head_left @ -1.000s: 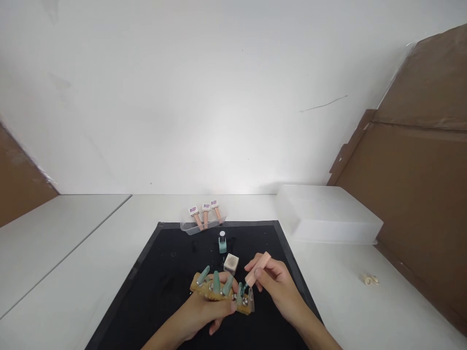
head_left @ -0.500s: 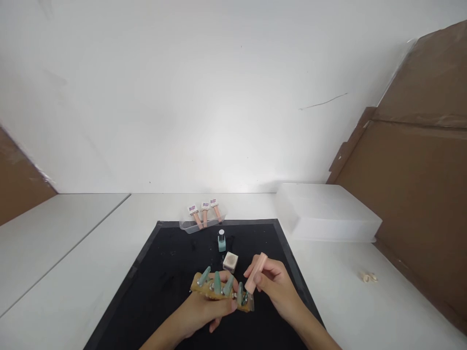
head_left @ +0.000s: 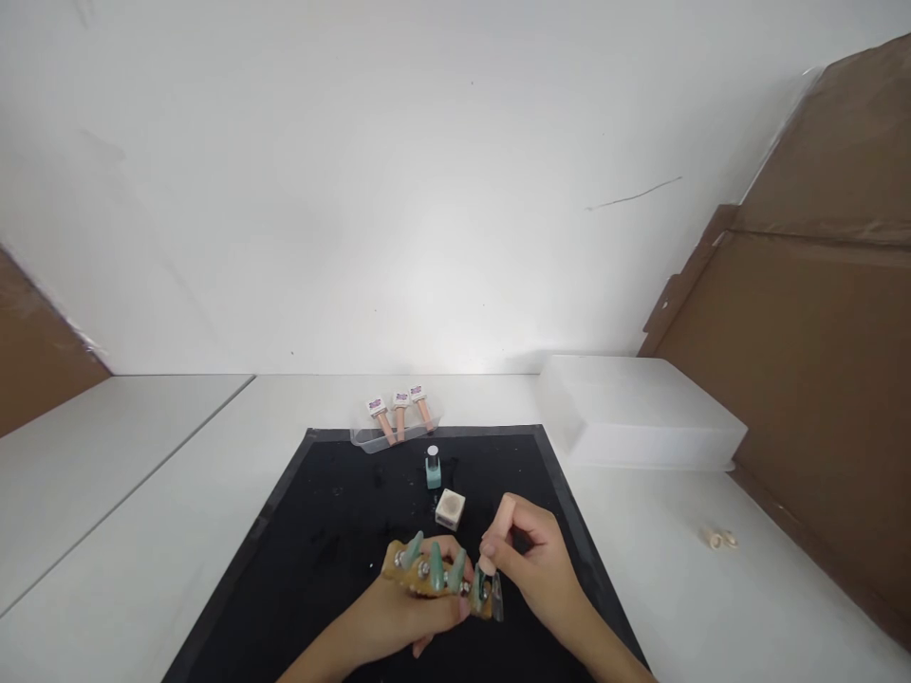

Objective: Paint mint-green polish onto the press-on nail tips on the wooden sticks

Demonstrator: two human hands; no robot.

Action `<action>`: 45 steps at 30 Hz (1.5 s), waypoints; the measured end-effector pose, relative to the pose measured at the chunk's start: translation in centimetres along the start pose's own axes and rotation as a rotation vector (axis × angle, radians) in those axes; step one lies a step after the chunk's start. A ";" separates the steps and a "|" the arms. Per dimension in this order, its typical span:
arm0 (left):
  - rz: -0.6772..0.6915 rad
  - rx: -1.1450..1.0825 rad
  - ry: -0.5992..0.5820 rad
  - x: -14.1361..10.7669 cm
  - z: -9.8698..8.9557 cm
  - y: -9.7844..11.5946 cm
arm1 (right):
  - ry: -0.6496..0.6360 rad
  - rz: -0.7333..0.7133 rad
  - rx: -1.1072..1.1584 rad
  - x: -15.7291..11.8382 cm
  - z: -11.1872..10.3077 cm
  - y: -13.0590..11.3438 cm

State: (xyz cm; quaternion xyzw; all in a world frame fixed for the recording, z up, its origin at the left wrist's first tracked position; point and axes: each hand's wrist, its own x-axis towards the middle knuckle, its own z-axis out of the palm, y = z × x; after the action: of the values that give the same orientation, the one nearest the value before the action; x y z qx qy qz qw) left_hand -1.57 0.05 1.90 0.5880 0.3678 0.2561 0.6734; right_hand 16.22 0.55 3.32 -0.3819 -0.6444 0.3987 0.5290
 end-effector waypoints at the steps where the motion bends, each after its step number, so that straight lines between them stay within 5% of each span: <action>1: 0.001 0.011 0.002 0.0 0.0 0.0 | 0.009 -0.015 -0.016 0.0 0.0 0.0; 6: -0.014 0.032 0.009 0.0 0.1 0.3 | 0.076 -0.045 -0.046 -0.1 -0.1 0.0; 19: -0.051 -0.106 0.144 0.5 -0.3 0.1 | 0.009 0.200 0.484 0.0 -0.8 0.7; 23: -0.054 -0.172 0.200 0.4 -0.3 0.2 | -0.008 0.123 0.556 0.2 -1.0 0.0; 36: -0.058 -0.211 0.185 0.1 -0.1 0.8 | -0.044 0.223 0.441 0.5 -0.8 0.5; 45: -0.104 -0.227 0.167 -0.2 0.0 1.3 | -0.069 0.310 0.582 0.9 -1.3 0.5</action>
State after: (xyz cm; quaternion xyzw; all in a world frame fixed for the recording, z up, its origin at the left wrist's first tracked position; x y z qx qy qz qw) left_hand -1.56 0.11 3.22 0.4652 0.4210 0.3088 0.7148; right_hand 17.43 1.70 3.38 -0.2945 -0.4552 0.6544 0.5271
